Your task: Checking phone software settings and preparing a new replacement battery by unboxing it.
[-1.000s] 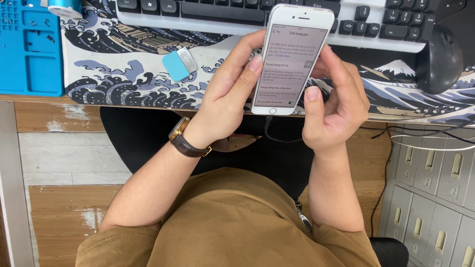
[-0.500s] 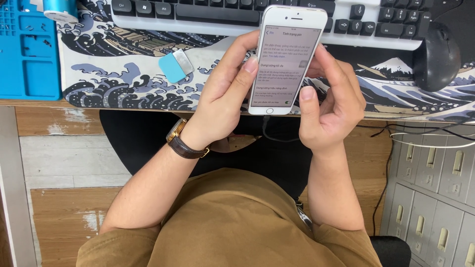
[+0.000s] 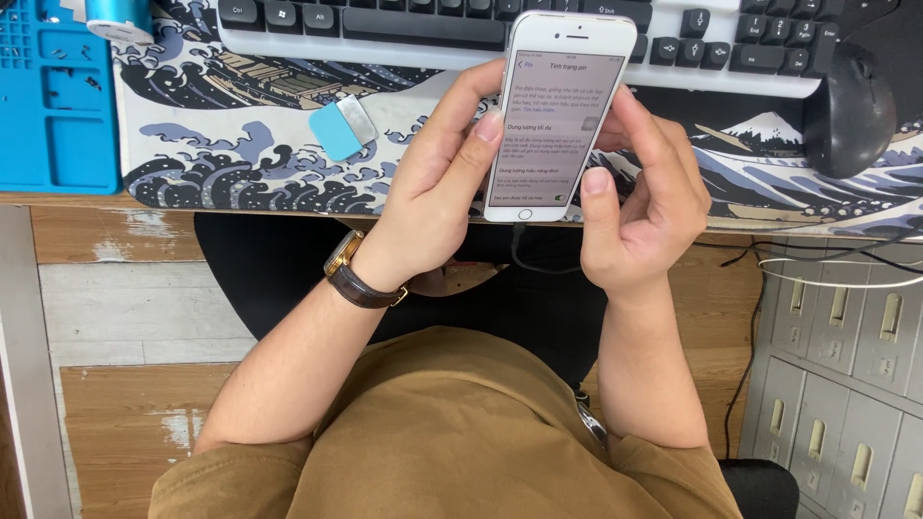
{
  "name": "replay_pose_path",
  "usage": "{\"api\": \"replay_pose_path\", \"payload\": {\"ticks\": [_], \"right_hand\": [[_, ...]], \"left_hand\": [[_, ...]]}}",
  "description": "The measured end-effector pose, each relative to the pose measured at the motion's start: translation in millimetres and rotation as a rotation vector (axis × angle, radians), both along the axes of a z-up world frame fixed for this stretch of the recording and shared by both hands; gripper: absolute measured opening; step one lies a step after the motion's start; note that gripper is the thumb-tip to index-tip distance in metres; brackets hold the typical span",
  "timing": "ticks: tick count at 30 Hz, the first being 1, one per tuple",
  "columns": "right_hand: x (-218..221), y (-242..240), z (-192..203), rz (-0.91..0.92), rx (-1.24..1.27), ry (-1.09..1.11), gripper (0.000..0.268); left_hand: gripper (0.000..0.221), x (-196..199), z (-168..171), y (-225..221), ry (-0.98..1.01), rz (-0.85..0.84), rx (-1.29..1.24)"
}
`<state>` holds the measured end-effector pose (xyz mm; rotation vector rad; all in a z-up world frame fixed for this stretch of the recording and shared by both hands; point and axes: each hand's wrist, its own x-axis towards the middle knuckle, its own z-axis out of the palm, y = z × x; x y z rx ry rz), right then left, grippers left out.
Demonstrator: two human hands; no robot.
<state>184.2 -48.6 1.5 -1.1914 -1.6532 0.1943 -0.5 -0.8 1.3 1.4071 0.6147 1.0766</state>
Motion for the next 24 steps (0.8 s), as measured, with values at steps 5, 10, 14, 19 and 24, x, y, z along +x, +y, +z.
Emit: {"api": "replay_pose_path", "payload": {"ticks": [5,10,14,19,24], "right_hand": [[0.1,-0.2,-1.3,0.003,0.002,-0.002,0.041],[0.5,0.0,-1.3,0.004,0.006,-0.007,0.041],[0.2,-0.2,-1.3,0.004,-0.001,0.007,0.041],[0.5,0.0,-1.7,0.004,-0.002,0.012,0.041],[-0.4,0.5,-0.7,-0.001,0.007,-0.002,0.041]], "left_hand": [[0.047,-0.4,-0.4,-0.1,0.001,0.003,-0.005],[0.046,0.1,-0.7,0.4,0.0,0.0,0.008],[0.047,0.3,-1.3,0.4,-0.003,-0.001,0.003],[0.046,0.4,-0.7,0.5,0.008,0.002,0.011],[0.046,0.7,-1.3,0.5,0.002,0.012,0.017]]}}
